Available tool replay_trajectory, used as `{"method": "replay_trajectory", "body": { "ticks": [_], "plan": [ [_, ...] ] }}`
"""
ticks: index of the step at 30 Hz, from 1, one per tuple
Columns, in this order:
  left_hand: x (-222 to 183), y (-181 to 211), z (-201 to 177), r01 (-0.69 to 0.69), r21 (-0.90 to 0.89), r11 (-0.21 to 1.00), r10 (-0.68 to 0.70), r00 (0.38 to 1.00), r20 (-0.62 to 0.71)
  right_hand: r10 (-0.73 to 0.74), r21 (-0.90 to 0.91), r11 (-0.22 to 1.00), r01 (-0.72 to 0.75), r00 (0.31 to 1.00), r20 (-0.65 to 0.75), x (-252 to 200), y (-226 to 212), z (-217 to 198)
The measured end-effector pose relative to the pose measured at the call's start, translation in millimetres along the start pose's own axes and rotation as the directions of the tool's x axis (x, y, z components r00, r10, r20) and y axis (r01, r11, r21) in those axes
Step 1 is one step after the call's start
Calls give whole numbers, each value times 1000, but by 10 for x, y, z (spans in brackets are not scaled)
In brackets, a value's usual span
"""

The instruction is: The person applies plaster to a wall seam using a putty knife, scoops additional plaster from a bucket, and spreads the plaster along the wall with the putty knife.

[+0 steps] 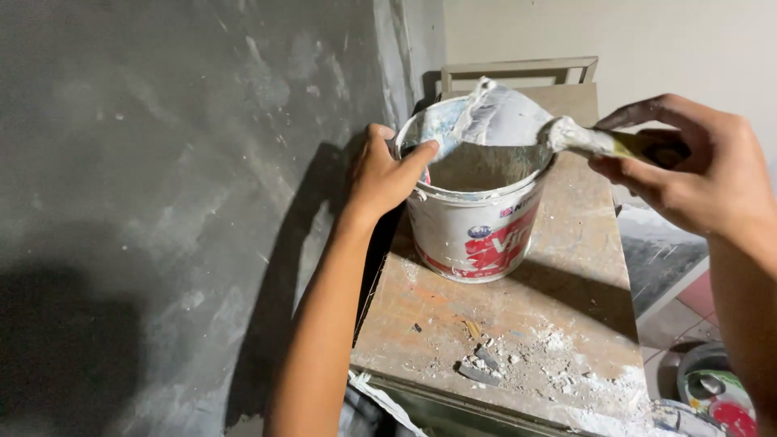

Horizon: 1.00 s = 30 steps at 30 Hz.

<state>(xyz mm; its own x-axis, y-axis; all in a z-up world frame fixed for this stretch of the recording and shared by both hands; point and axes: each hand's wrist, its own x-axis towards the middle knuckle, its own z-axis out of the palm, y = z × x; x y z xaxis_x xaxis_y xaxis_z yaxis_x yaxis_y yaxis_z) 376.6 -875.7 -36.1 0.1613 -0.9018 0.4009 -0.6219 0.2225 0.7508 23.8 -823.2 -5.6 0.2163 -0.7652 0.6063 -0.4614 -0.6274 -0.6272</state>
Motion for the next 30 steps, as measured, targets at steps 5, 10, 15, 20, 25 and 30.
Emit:
{"method": "replay_trajectory", "body": {
  "ticks": [5, 10, 15, 20, 25, 30],
  "plan": [
    [147, -14, 84, 101, -17, 995, -100, 993, 68, 117, 154, 983, -105, 990, -73, 149, -177, 176],
    [58, 105, 34, 121, -23, 992, -119, 991, 54, 183, 118, 978, -173, 980, -80, 276, -339, 383],
    [-85, 271, -18, -39, 42, 998, 44, 990, -132, -57, -15, 998, 56, 997, -49, 392, -356, 506],
    [-185, 394, -61, 73, 136, 988, -74, 997, 0, 72, -133, 988, -78, 996, -52, 384, -307, 519],
    [-72, 326, 134, -194, 111, 975, 206, 973, -108, 113, -202, 972, -123, 992, -60, 225, -301, 477],
    [133, 256, 227, -269, 90, 959, 279, 954, -112, 6, -342, 940, -19, 999, -40, 121, -220, 443]
  ]
}}
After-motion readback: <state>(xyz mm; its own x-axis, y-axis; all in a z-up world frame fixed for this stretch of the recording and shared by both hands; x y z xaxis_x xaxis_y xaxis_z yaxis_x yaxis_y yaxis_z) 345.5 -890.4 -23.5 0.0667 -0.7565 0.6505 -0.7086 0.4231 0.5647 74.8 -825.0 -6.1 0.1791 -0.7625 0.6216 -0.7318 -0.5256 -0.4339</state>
